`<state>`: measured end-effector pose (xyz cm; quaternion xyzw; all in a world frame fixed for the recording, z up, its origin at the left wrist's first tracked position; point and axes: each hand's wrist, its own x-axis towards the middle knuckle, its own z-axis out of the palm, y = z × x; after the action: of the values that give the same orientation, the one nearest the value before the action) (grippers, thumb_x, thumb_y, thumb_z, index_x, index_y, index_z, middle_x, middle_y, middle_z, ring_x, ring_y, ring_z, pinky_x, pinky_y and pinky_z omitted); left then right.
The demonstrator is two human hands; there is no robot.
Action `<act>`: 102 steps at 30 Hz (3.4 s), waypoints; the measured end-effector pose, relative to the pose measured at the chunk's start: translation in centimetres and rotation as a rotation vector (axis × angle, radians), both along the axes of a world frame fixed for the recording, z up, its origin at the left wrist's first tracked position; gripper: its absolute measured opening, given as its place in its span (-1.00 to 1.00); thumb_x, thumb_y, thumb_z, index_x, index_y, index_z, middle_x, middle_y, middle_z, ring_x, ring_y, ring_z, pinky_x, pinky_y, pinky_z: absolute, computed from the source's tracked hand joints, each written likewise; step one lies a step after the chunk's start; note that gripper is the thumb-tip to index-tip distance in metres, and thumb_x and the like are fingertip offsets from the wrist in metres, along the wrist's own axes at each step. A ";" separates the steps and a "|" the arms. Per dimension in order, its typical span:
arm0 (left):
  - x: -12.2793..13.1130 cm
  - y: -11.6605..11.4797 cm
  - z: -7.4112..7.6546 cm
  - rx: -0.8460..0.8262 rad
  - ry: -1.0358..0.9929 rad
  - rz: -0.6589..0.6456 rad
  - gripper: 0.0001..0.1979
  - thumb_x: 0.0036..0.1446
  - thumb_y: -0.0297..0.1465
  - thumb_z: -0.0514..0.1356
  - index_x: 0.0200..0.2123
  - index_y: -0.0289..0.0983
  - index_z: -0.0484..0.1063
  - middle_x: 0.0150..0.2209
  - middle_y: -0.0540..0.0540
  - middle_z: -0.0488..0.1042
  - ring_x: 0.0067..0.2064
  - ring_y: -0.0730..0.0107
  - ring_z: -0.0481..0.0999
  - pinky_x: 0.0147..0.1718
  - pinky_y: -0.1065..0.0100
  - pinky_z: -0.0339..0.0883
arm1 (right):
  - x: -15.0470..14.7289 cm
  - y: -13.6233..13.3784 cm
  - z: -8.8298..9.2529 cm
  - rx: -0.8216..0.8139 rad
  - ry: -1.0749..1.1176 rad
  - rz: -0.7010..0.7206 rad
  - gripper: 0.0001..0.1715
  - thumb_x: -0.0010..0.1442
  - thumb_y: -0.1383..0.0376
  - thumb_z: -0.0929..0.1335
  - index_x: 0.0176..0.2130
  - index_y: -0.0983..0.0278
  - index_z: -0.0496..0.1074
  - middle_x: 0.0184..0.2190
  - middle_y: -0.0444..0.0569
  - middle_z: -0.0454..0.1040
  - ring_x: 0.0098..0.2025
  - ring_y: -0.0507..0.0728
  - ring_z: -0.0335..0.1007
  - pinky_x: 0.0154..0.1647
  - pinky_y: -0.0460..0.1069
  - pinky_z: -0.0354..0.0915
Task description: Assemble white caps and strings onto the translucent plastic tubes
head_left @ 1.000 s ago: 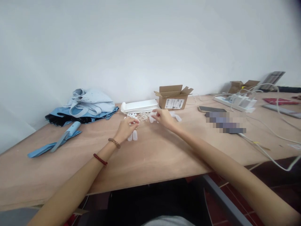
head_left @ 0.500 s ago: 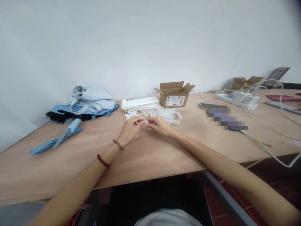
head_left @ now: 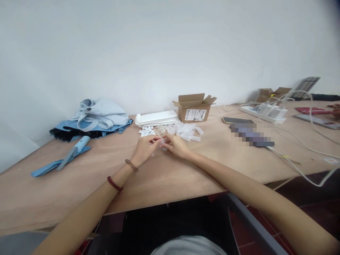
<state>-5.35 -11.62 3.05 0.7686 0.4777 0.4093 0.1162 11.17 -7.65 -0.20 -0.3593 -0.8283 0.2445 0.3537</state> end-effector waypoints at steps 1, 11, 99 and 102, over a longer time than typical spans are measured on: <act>0.0 0.0 0.0 -0.002 -0.003 0.003 -0.81 0.10 -0.37 0.11 -0.38 -0.27 0.53 -0.32 -0.05 0.57 -0.28 0.32 0.50 -0.25 0.34 0.34 | 0.0 0.0 0.0 -0.005 0.013 -0.003 -0.68 0.14 0.25 0.36 -0.11 0.32 0.34 -0.38 -0.05 0.49 -0.34 0.04 0.39 -0.29 -0.09 0.23; -0.1 0.1 -0.3 0.111 0.007 0.011 -0.84 0.08 -0.39 0.14 -0.41 -0.26 0.53 -0.30 -0.09 0.56 -0.25 0.31 0.49 -0.21 0.30 0.35 | 0.2 0.2 -0.4 0.079 -0.033 0.009 -0.60 0.12 0.34 0.37 -0.02 0.27 0.29 -0.42 -0.11 0.47 -0.35 0.05 0.40 -0.29 -0.08 0.23; -3.9 0.6 1.3 -0.080 0.484 -0.099 -0.60 -0.10 -0.22 0.21 -0.15 -0.24 0.45 -0.21 -0.12 0.48 -0.13 0.15 0.39 -0.16 0.24 0.27 | -0.9 -0.9 0.2 -0.006 -0.091 0.026 -0.76 0.11 0.35 0.33 -0.17 0.30 0.46 -0.24 -0.01 0.52 -0.25 0.08 0.41 -0.20 -0.03 0.25; -4.1 1.2 1.0 -0.042 0.448 -0.075 -0.64 -0.04 -0.22 0.17 -0.17 -0.25 0.45 -0.21 -0.13 0.49 -0.13 0.15 0.41 -0.14 0.21 0.28 | 0.0 0.0 0.7 0.094 -0.087 -0.032 -0.71 0.09 0.37 0.34 -0.13 0.31 0.43 -0.13 0.05 0.48 -0.11 0.14 0.37 -0.06 0.03 0.22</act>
<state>-9.47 -10.42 4.03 0.8549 0.4713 0.2135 0.0383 11.14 -7.61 0.49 -0.3658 -0.8475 0.1836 0.3380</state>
